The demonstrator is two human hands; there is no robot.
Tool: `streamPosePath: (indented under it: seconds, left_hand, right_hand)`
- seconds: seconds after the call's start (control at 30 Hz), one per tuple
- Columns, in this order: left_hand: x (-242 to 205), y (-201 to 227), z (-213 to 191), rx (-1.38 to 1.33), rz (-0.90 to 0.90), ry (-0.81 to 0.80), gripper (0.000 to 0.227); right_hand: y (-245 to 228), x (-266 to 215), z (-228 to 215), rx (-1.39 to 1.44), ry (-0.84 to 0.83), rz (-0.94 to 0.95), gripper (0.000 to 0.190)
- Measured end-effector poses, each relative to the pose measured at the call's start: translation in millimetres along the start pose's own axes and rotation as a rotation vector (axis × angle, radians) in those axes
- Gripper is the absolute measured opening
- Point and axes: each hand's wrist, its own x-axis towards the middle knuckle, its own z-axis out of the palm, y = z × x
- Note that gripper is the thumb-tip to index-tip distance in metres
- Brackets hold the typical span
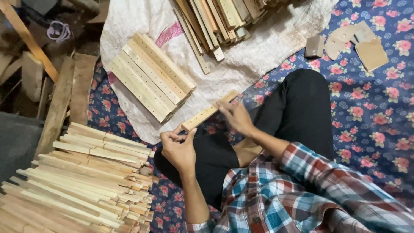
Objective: Applying glue to the edges of thin wooden sticks using a small wooden applicator
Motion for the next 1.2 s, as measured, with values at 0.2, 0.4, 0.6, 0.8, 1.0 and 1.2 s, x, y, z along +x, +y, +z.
streamPosePath:
  seconds: [0.2, 0.4, 0.6, 0.8, 1.0, 1.2]
  left_hand:
    - [-3, 5, 1, -0.078, -0.014, -0.021, 0.055]
    - [3, 5, 1, -0.018, -0.010, -0.002, 0.055]
    - [-2, 3, 1, 0.003, -0.011, -0.011, 0.056]
    - [-2, 10, 3, 0.016, 0.000, -0.007, 0.056]
    - [-8, 13, 2, 0.008, 0.011, -0.007, 0.056]
    - [-7, 21, 5, 0.055, -0.001, 0.002, 0.058]
  right_hand:
    - [70, 46, 4, -0.248, 0.019, 0.356, 0.034]
    - [-9, -7, -9, 0.104, 0.017, 0.017, 0.032]
    - [99, 42, 17, -0.207, 0.064, 0.320, 0.033]
    - [-33, -21, -8, 0.077, 0.024, -0.131, 0.028]
    - [74, 27, 20, -0.224, 0.084, 0.241, 0.033]
    - [-96, -48, -15, 0.082, -0.038, -0.151, 0.030]
